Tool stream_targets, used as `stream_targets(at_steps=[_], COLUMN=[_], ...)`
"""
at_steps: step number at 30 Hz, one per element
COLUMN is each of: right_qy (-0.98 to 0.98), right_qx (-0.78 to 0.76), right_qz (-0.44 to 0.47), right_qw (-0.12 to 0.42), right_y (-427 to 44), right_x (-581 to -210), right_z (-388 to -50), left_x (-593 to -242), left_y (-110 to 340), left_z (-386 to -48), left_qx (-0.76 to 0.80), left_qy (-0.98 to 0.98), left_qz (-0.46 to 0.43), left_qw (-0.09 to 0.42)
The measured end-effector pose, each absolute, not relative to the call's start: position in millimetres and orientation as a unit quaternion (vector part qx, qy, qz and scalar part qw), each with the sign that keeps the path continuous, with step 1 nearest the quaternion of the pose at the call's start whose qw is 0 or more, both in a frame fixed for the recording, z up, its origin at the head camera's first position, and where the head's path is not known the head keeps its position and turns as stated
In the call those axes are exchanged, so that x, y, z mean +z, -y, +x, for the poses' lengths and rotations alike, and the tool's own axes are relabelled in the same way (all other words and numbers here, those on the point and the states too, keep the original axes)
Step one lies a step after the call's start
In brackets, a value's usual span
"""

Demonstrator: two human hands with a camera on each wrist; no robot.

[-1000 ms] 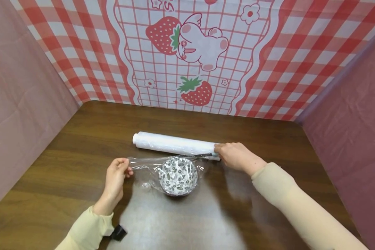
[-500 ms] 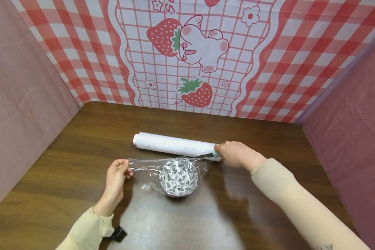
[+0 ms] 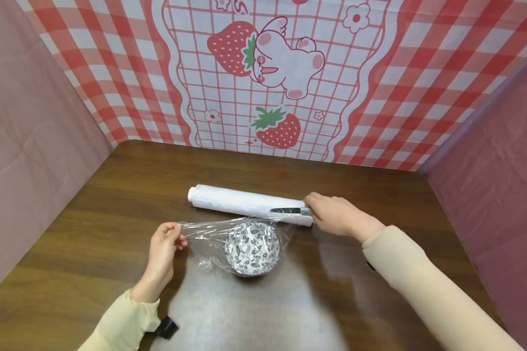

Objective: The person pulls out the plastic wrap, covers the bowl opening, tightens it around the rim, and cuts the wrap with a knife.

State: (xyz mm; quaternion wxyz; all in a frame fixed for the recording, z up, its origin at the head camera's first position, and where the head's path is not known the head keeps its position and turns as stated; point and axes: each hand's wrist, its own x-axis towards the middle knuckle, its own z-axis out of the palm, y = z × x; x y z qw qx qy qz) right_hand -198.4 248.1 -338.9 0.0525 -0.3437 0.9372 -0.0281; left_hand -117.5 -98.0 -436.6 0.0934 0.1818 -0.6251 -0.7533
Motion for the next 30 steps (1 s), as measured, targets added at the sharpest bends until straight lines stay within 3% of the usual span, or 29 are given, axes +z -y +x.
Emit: stream_targets(at_steps=[9, 30], right_qy=[-0.937, -0.923], right_qx=[-0.026, 0.022], right_qz=[-0.349, -0.378], right_qw=[-0.009, -0.062], right_y=[-260.8, -251.0], right_x=[-356.2, -357.2], right_z=[-187.1, -197.1], left_x=[-436.6, -434.4], left_y=[97.4, 93.8], left_z=[-116.8, -116.2], left_qx=[-0.756, -0.758], left_qy=[0.622, 0.621], left_qz=[0.183, 0.179], left_qw=[0.086, 0.091])
